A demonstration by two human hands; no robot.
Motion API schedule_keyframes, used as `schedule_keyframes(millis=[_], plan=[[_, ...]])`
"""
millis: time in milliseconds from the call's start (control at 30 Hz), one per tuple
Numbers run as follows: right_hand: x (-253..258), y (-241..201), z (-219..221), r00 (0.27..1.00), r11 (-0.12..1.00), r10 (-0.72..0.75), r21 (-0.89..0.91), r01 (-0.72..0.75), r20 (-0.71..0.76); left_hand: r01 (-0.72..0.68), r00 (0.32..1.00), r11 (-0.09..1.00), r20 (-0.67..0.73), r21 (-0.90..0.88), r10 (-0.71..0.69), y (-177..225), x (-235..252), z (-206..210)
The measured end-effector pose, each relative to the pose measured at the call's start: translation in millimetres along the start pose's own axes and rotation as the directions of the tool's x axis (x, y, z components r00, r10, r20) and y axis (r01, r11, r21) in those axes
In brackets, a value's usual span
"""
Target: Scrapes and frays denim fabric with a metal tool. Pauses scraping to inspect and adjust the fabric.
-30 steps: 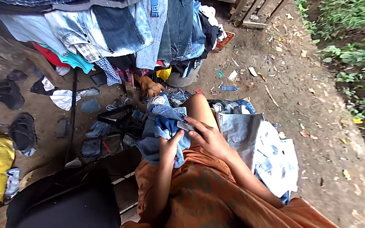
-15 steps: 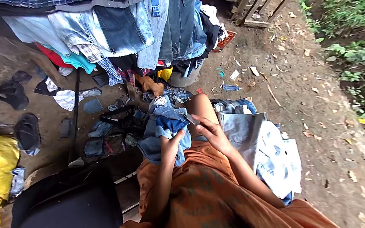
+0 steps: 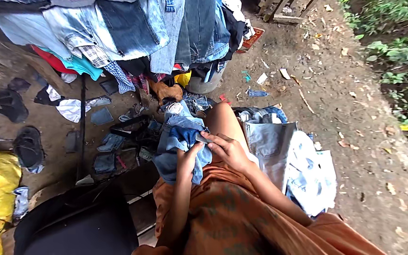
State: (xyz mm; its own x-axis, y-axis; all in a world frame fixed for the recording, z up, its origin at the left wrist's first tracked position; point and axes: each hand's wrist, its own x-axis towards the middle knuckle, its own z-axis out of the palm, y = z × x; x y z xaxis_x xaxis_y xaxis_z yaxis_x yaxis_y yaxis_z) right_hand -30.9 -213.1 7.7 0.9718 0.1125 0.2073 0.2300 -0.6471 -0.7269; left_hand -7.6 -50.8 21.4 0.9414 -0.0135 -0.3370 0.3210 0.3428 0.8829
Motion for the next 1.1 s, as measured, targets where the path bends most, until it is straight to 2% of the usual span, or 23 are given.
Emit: schedule_keyframes(millis=[67, 133, 200, 233, 267, 300, 333, 400, 467, 533, 600, 667, 700, 767, 800, 867, 933, 1100], plan=[[0.1, 0.6, 3.7, 0.999, 0.978, 0.044, 0.204, -0.047, 0.018, 0.022, 1.0, 1.0, -0.014, 0.008, -0.021, -0.4, 0.5, 0.5], [5.1, -1.7, 5.6, 0.992, 0.887, 0.124, 0.444, -0.128, 0.04, 0.029, 0.999, 1.0, -0.038, -0.006, -0.029, -1.8, 1.0, 3.7], [13.2, -6.6, 5.1, 0.947, 0.675, 0.301, 0.677, -0.292, 0.107, 0.045, 0.997, 0.999, -0.065, -0.027, -0.047, -4.1, 3.8, 4.5], [18.2, -7.4, 1.4, 0.911, 0.567, 0.382, 0.737, -0.367, 0.159, 0.053, 0.995, 0.998, -0.079, -0.037, -0.056, -4.4, 5.2, 4.7], [22.6, -6.5, -4.3, 0.88, 0.503, 0.434, 0.758, -0.416, 0.194, 0.056, 0.993, 0.997, -0.098, -0.048, -0.061, -4.7, 5.9, 5.1], [25.9, -3.8, -10.5, 0.871, 0.5, 0.453, 0.753, -0.427, 0.192, 0.056, 0.992, 0.997, -0.11, -0.053, -0.061, -4.7, 6.1, 6.0], [28.8, -1.3, -16.7, 0.884, 0.554, 0.44, 0.728, -0.404, 0.156, 0.048, 0.992, 0.998, -0.113, -0.05, -0.053, -4.5, 6.9, 7.7], [29.0, -1.2, -27.6, 0.939, 0.749, 0.336, 0.585, -0.312, 0.071, 0.039, 0.995, 0.998, -0.092, -0.038, -0.043, -5.2, 7.7, 11.3], [21.5, -5.5, -36.0, 0.967, 0.896, 0.238, 0.363, -0.257, 0.096, 0.025, 0.997, 1.0, -0.068, -0.016, -0.026, -8.8, 10.2, 13.4], [16.6, -9.9, -32.9, 0.952, 0.942, 0.252, 0.182, -0.283, 0.173, 0.014, 0.997, 1.0, -0.071, 0.012, -0.013, -10.3, 12.7, 14.6], [15.9, -5.7, -21.9, 0.938, 0.94, 0.282, 0.14, -0.312, 0.202, -0.002, 0.997, 1.0, -0.083, 0.004, 0.002, -9.9, 13.7, 15.5], [18.2, 1.3, -14.8, 0.933, 0.894, 0.292, 0.287, -0.345, 0.21, -0.01, 0.996, 1.0, -0.085, -0.022, 0.008, -11.2, 14.1, 13.9], [19.6, 2.1, -12.3, 0.92, 0.822, 0.327, 0.414, -0.39, 0.216, -0.007, 0.996, 1.0, -0.086, -0.03, 0.005, -12.3, 13.5, 12.7], [22.8, 0.0, -8.0, 0.853, 0.559, 0.456, 0.663, -0.497, 0.256, 0.002, 0.996, 1.0, -0.084, -0.031, -0.004, -13.3, 12.2, 11.4], [24.7, -0.4, -10.5, 0.81, 0.428, 0.496, 0.724, -0.542, 0.313, 0.008, 0.997, 1.0, -0.079, -0.025, -0.01, -12.6, 12.0, 11.8], [25.6, 2.9, -16.7, 0.768, 0.29, 0.54, 0.78, -0.555, 0.345, 0.023, 0.997, 1.0, -0.073, -0.019, -0.025, -11.2, 10.9, 13.6], [22.6, 11.4, -21.2, 0.768, 0.27, 0.559, 0.807, -0.525, 0.312, 0.032, 0.997, 0.999, -0.077, -0.015, -0.033, -11.3, 7.8, 13.5], [17.2, 13.4, -35.0, 0.79, 0.336, 0.556, 0.8, -0.498, 0.258, 0.048, 0.997, 0.999, -0.053, 0.014, -0.047, -11.5, 3.0, 13.1]])
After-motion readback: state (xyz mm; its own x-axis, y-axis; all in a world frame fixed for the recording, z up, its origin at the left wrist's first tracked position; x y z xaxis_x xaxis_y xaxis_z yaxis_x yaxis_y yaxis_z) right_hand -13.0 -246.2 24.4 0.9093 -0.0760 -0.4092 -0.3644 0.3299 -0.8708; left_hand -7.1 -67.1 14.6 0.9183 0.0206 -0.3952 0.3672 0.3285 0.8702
